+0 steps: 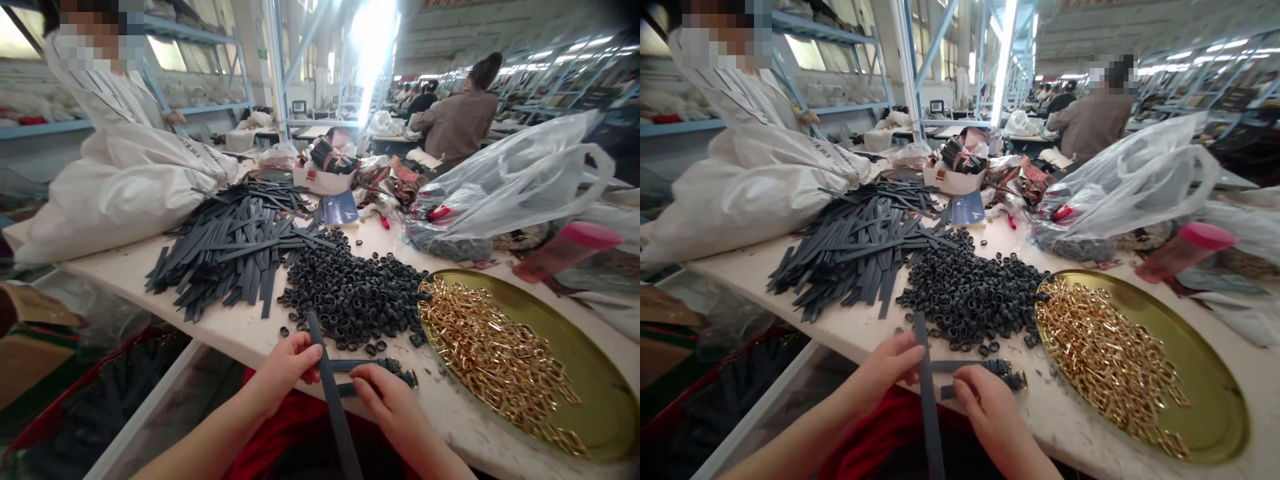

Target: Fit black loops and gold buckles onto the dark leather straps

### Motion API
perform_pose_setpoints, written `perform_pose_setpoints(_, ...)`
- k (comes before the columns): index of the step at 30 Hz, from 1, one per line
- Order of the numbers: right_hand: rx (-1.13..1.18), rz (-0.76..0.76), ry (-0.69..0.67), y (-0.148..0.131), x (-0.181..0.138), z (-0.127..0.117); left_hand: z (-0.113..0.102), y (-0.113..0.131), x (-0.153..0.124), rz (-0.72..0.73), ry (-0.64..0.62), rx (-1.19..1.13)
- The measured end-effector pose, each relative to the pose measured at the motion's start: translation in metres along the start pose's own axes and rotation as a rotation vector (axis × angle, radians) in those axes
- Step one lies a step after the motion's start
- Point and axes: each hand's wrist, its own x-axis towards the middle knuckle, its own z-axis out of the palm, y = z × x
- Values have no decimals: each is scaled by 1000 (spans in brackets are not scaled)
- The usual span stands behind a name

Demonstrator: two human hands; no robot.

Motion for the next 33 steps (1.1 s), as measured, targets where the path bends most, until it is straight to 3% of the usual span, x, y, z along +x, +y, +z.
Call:
perform_pose_setpoints(3,217,73,-95,-2,5,2,3,-7,3,-46,1,-62)
perform_pose_setpoints(10,401,241,-198,-8,22,25,-3,-14,5,-123,24,-170)
perform_pose_setpoints(18,540,240,-196,-4,20,30,15,-31,12,-213,-33,-502)
perform_pose_setpoints(23,523,229,-177,-5,13,29,26,-37,13,-249,-12,-555)
perform_pose_setpoints(26,319,160,-150,1,9,12,22,-34,14,-217,50,-545)
perform_pose_setpoints(29,-98,88,49,18,11,-21,15,-27,15,-140,142,-455)
perform_pose_setpoints(31,-315,92,165,31,17,-42,14,-23,15,-102,108,-363)
perform_pose_setpoints(33,-491,97,176,43,26,-55,17,-22,13,-91,19,-297)
